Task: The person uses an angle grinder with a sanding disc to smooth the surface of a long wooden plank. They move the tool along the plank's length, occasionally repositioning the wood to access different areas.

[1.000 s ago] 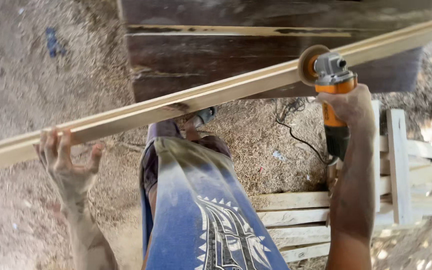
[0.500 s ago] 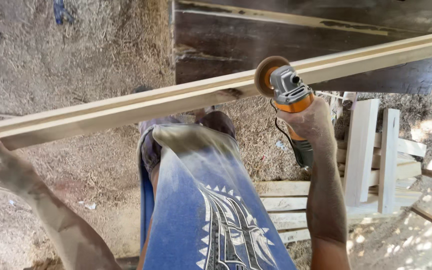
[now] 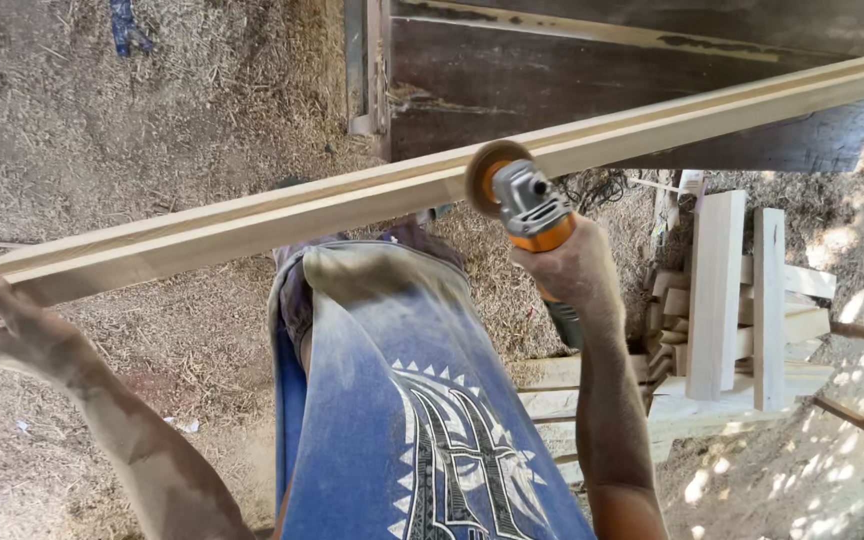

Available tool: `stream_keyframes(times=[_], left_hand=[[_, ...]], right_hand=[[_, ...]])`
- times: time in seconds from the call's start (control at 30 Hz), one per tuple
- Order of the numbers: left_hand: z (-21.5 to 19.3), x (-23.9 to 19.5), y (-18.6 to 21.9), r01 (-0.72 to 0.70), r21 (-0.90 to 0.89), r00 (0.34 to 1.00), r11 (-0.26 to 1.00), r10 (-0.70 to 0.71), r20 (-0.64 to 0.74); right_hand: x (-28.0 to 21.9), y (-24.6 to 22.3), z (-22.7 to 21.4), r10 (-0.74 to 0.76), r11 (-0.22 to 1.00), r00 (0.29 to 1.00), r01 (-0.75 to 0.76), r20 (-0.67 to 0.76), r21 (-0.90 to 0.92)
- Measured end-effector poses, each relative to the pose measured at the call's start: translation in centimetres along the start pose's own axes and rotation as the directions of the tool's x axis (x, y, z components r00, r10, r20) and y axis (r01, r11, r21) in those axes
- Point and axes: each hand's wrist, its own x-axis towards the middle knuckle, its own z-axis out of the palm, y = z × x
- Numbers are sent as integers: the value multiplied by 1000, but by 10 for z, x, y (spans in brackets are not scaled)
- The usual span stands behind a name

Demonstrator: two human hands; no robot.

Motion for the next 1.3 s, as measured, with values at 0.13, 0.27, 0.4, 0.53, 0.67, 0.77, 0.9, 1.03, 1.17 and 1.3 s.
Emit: stream_keyframes(times=[0.13,0.27,0.4,0.53,0.67,0.77,0.9,1.03,1.17,1.3], left_hand=[[-5,10,-18,-150,42,989,988,150,1],[-3,29,-27,-193,122,980,973,197,-22],[-4,35,-27,-114,110,993,987,116,-10],[-1,34,-12,-208,168,978,964,206,31],[16,3,37,-339,53,939,939,334,86],[26,-23,82,-378,51,924,924,373,81],[56,-64,129,-443,-21,891,896,443,100],[96,-131,168,-489,-211,807,846,531,257],[143,-208,205,-426,-517,564,743,664,490],[176,-256,237,-339,-673,172,657,747,643]], right_hand=[[-25,-26,21,-41,999,999,41,33,9],[-34,-51,40,-113,994,991,113,76,10],[-32,-60,46,-38,999,997,39,60,-9],[-25,-48,31,125,989,992,-127,26,71],[-6,-6,6,144,989,988,-143,-55,29],[14,37,-16,269,963,957,-267,-103,41],[36,82,-41,148,986,976,-132,-157,105],[34,88,-41,83,996,982,-77,-168,45],[21,53,-20,-28,999,996,26,-87,-27],[-4,3,13,-36,999,997,35,-64,-16]])
